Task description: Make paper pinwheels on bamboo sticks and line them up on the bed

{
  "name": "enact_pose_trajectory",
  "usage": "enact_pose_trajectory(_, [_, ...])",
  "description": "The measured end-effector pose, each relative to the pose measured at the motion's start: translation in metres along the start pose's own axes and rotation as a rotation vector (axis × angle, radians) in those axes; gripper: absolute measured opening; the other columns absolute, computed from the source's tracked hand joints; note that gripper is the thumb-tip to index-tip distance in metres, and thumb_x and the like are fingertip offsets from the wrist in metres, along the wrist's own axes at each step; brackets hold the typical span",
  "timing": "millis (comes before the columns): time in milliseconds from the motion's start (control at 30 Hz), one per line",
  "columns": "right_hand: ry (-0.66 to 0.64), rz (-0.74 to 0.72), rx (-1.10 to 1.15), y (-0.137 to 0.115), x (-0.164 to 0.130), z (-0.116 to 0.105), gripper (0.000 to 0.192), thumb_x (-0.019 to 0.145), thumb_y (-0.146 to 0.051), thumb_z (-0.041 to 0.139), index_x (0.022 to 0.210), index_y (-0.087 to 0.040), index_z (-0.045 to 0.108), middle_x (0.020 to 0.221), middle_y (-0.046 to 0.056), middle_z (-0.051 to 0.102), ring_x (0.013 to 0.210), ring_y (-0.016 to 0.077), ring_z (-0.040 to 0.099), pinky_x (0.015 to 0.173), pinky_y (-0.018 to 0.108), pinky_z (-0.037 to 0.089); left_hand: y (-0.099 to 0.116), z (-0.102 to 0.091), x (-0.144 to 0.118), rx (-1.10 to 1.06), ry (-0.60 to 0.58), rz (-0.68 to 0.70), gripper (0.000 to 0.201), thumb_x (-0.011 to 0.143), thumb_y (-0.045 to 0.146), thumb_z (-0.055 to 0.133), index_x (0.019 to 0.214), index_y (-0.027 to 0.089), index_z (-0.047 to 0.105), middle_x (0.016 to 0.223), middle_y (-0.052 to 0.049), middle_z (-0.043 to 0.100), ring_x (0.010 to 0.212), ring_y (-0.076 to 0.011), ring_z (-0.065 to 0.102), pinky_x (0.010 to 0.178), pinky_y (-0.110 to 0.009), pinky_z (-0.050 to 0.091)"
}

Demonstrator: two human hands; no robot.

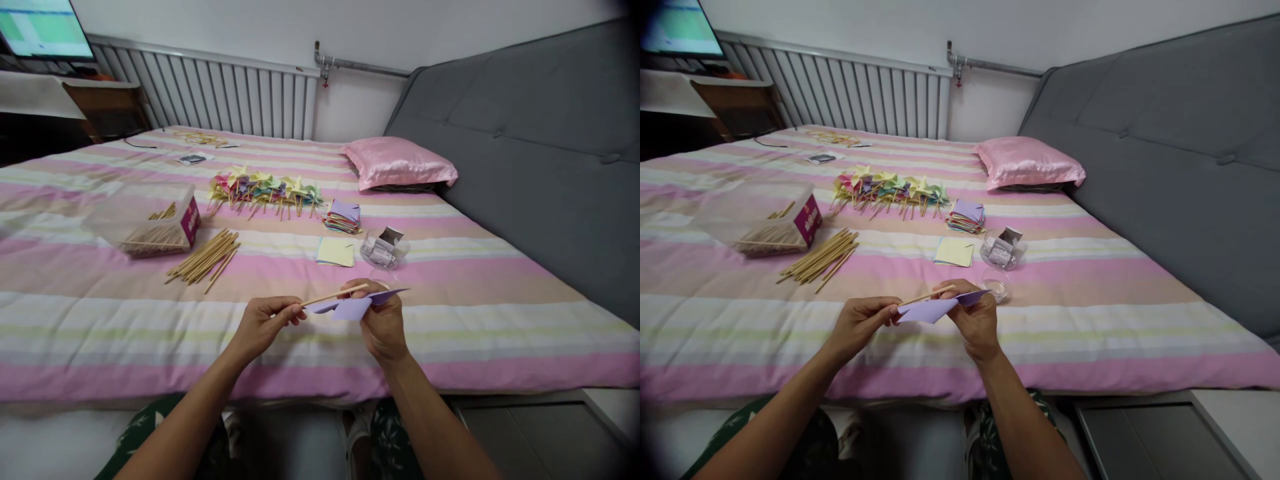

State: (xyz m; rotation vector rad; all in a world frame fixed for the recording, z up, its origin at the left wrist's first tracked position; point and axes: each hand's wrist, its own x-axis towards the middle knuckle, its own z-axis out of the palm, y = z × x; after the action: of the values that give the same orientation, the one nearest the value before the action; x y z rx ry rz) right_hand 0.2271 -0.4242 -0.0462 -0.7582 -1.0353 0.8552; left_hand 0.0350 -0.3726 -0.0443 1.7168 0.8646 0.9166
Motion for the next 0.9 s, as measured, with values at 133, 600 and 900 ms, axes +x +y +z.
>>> enact_pose_trajectory(133, [-0.012,-0.020,0.012,-0.0006,-0.0001,0.0010,0.012,0.070,-0.035,0.072,0.072,-0.025,0.067,0.084,0.003,0.064,0.070,0.0163,0.059,0.069,0.032,0.049,-0.0018,0.0003,0.0004,-0.005,-0.016,-0.004,0.024,0.079,0.032,0.059,0.064,0.016,0.070,0.061,-0.004,0.068,0.054,-0.0124,0.058,0.054,-0.022,0.047])
enact_pose_trajectory(600, [-0.060,-0.070,0.104,0.0028,-0.0004,0.0008,0.006,0.075,-0.023,0.069,0.080,-0.024,0.066,0.089,0.002,0.063,0.086,0.0204,0.066,0.080,0.037,0.052,-0.0052,0.0017,-0.0003,-0.067,-0.097,-0.043,0.026,0.082,0.031,0.057,0.069,0.013,0.070,0.064,-0.004,0.068,0.056,-0.0101,0.056,0.054,-0.019,0.044])
enact_pose_trajectory(900, [-0.058,-0.084,0.076,0.0022,-0.0009,0.0011,0.005,0.076,-0.025,0.068,0.080,-0.024,0.065,0.087,0.002,0.066,0.083,0.0197,0.066,0.072,0.034,0.055,-0.0057,0.0029,0.0002,-0.082,-0.104,-0.058,0.026,0.082,0.031,0.057,0.070,0.013,0.070,0.064,-0.004,0.068,0.056,-0.0100,0.056,0.054,-0.019,0.044])
